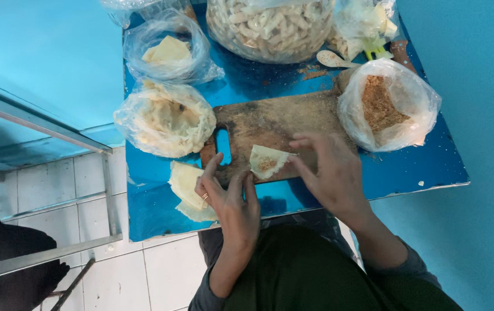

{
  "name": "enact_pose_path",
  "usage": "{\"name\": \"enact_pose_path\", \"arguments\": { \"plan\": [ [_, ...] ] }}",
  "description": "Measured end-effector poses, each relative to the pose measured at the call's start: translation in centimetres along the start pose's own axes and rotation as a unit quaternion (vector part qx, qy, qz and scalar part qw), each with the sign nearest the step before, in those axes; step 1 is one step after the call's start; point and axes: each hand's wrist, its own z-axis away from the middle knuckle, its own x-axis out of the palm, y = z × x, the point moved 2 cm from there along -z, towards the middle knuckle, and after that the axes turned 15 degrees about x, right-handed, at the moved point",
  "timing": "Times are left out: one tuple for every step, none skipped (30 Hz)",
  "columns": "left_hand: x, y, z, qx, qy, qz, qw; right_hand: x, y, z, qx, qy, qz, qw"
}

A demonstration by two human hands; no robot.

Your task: The person sits at a small blue table and wraps filled pastries one at a time. They take a thin pastry wrapper, place filling from a plastic bag onto it, fold and pinch the wrapper closed by hand, and set the finished parcel on a pile beside the cutting board.

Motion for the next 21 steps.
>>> {"name": "enact_pose_path", "arguments": {
  "plan": [
    [0.0, 0.2, 0.0, 0.008, 0.0, -0.003, 1.0, 0.0, 0.0, 0.0, 0.0, -0.018, 0.014, 1.0],
    [0.0, 0.3, 0.0, 0.016, 0.0, -0.005, 1.0, 0.0, -0.1, 0.1, 0.001, -0.036, 0.029, 0.999],
    [0.2, 0.5, -0.1, 0.014, -0.001, 0.001, 1.0, 0.2, -0.1, 0.1, 0.012, -0.042, 0.014, 0.999],
    [0.5, 0.6, -0.2, 0.011, -0.001, 0.007, 1.0, 0.4, -0.1, 0.1, 0.021, -0.048, -0.002, 0.999],
    [0.6, 0.8, -0.2, 0.008, -0.002, 0.012, 1.0, 0.6, -0.1, 0.1, 0.031, -0.055, -0.018, 0.998],
    [0.7, 0.9, -0.2, 0.011, -0.001, 0.011, 1.0, 0.8, 0.2, 0.0, 0.083, -0.077, -0.062, 0.992],
    [0.8, 1.0, -0.3, 0.015, -0.001, 0.011, 1.0, 1.0, 0.6, 0.0, 0.134, -0.1, -0.105, 0.98],
    [0.7, 1.1, -0.3, 0.018, -0.001, 0.009, 1.0, 1.2, 0.9, 0.0, 0.184, -0.123, -0.149, 0.964],
    [0.8, 1.1, -0.4, 0.024, -0.002, 0.004, 1.0, 1.4, 1.2, 0.0, 0.19, -0.132, -0.171, 0.958],
    [0.9, 1.1, -0.5, 0.03, -0.003, -0.001, 1.0, 1.6, 1.4, 0.1, 0.196, -0.14, -0.191, 0.952],
    [1.0, 1.2, -0.6, 0.036, -0.005, -0.005, 0.999, 1.9, 1.7, 0.1, 0.202, -0.148, -0.211, 0.945],
    [1.0, 1.2, -0.6, 0.04, -0.005, -0.007, 0.999, 2.2, 2.0, 0.2, 0.191, -0.153, -0.266, 0.932],
    [1.1, 1.3, -0.7, 0.043, -0.005, -0.009, 0.999, 2.5, 2.1, 0.2, 0.178, -0.158, -0.32, 0.917],
    [1.2, 1.4, -0.7, 0.047, -0.006, -0.012, 0.999, 2.8, 2.3, 0.3, 0.165, -0.164, -0.373, 0.898],
    [1.2, 1.4, -0.7, 0.045, -0.007, -0.006, 0.999, 3.1, 2.6, 0.3, 0.173, -0.164, -0.388, 0.89],
    [1.3, 1.5, -0.7, 0.044, -0.008, 0.0, 0.999, 3.4, 2.8, 0.4, 0.18, -0.166, -0.402, 0.882],
    [1.3, 1.5, -0.7, 0.042, -0.009, 0.005, 0.999, 3.6, 3.0, 0.4, 0.188, -0.168, -0.417, 0.873],
    [1.3, 1.5, -0.6, 0.034, -0.009, 0.009, 0.999, 3.7, 3.1, 0.5, 0.188, -0.165, -0.417, 0.874],
    [1.2, 1.5, -0.6, 0.026, -0.008, 0.012, 1.0, 3.8, 3.1, 0.5, 0.189, -0.161, -0.417, 0.874],
    [1.2, 1.5, -0.5, 0.018, -0.007, 0.016, 1.0, 3.8, 3.1, 0.5, 0.189, -0.158, -0.417, 0.875],
    [1.2, 1.6, -0.5, 0.02, -0.011, 0.01, 1.0, 3.8, 3.0, 0.4, 0.183, -0.164, -0.407, 0.88]
  ]
}}
